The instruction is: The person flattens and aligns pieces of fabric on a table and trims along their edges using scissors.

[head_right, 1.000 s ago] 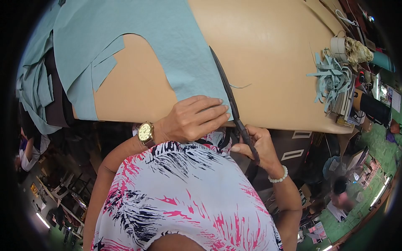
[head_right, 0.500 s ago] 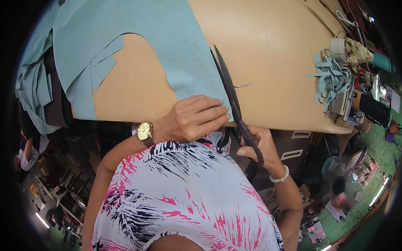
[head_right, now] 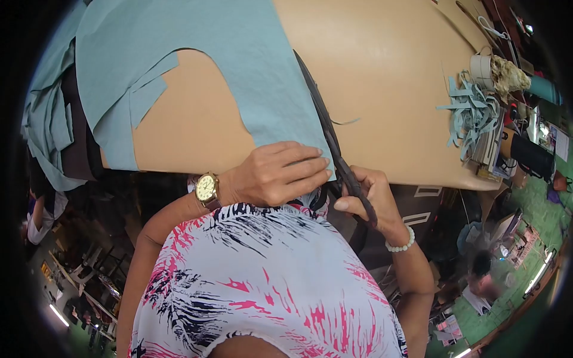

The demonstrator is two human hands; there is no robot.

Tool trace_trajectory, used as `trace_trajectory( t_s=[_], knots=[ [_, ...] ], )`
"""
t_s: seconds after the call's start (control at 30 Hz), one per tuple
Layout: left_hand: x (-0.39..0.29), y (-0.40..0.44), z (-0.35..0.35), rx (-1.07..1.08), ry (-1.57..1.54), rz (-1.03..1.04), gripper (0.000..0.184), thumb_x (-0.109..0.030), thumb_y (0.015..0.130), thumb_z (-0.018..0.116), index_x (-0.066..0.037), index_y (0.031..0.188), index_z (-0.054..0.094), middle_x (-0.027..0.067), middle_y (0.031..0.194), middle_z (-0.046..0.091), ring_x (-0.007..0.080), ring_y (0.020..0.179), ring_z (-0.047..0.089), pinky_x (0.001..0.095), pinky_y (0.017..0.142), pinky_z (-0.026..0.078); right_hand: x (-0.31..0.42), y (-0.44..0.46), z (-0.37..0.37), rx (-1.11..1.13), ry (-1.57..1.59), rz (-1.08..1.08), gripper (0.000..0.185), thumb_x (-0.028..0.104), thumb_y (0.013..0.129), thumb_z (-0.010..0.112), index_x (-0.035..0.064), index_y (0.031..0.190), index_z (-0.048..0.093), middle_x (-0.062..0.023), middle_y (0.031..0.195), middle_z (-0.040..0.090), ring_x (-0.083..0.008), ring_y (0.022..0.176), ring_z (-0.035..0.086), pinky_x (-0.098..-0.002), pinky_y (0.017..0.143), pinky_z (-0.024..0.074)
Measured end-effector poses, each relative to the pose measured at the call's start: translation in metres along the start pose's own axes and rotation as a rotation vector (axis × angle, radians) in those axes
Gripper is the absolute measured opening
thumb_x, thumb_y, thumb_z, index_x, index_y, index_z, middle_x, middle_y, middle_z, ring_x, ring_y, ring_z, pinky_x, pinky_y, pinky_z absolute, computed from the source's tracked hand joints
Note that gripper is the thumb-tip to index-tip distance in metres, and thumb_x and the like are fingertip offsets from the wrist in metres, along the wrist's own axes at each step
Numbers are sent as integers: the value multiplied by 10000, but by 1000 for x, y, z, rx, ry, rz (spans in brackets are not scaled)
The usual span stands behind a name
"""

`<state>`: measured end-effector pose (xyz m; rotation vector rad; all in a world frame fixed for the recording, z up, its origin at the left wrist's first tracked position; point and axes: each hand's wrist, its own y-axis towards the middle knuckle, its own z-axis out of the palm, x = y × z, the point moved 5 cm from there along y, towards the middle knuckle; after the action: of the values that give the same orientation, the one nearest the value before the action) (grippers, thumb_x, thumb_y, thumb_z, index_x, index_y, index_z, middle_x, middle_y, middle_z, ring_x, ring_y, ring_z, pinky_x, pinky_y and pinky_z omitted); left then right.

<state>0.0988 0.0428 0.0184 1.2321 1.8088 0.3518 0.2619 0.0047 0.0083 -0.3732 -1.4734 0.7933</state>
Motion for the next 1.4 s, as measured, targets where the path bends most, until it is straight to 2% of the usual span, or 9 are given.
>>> trace_trajectory(
  t_s=[0.63,0.73,0.83,0.93,1.03,1.13,1.23,1.4],
  knots=[
    [-1,-4,4,34,-17,1,247,-98,647,600,-15,880,617,98,907,607,224,852,600,300,674,509,-5,0,1,-36,-44,-10,313,186,657,777,28,682,508,11,571,490,-51,462,478,-180,409,367],
    [0,-3,2,89,-21,23,256,-149,658,637,-19,878,620,99,903,605,228,851,601,298,663,507,-6,-1,2,-54,-71,5,307,182,666,772,38,671,501,18,553,483,-46,445,474,-180,399,364],
    [9,1,-12,137,-237,-170,350,-237,678,677,-16,942,611,112,957,610,269,913,593,347,731,494,-11,-2,2,-79,-73,34,307,185,677,767,48,662,493,26,541,480,-39,427,467,-180,389,358],
    [39,12,-45,18,169,-330,519,-321,682,699,-10,1075,565,141,1106,570,304,1056,531,417,862,428,-15,-2,5,-92,-61,47,311,192,686,764,55,649,488,30,533,479,-34,420,463,-179,384,349],
    [64,14,-48,75,404,-506,564,-291,723,670,-17,1186,498,144,1243,487,301,1174,439,463,948,340,-17,-4,11,-99,-72,43,316,199,696,759,58,631,484,32,513,470,-31,418,459,-178,381,335],
    [74,2,-30,213,455,-511,521,-238,767,630,-29,1219,477,127,1290,446,279,1206,406,477,963,318,-14,-4,15,-96,-59,33,300,190,714,743,53,624,491,31,486,459,-30,413,449,-176,381,315],
    [76,2,-27,217,502,-509,463,-172,791,600,-39,1218,482,112,1279,461,270,1196,419,484,958,322,-15,-8,18,-110,-10,98,279,183,720,734,44,641,505,26,500,472,-29,417,440,-175,389,309],
    [69,3,-31,188,537,-429,372,-133,785,555,-29,1141,532,115,1207,520,260,1132,481,511,918,353,-10,-10,18,-30,78,58,263,159,686,742,36,651,512,20,533,489,-33,457,453,-180,419,324]
  ],
)
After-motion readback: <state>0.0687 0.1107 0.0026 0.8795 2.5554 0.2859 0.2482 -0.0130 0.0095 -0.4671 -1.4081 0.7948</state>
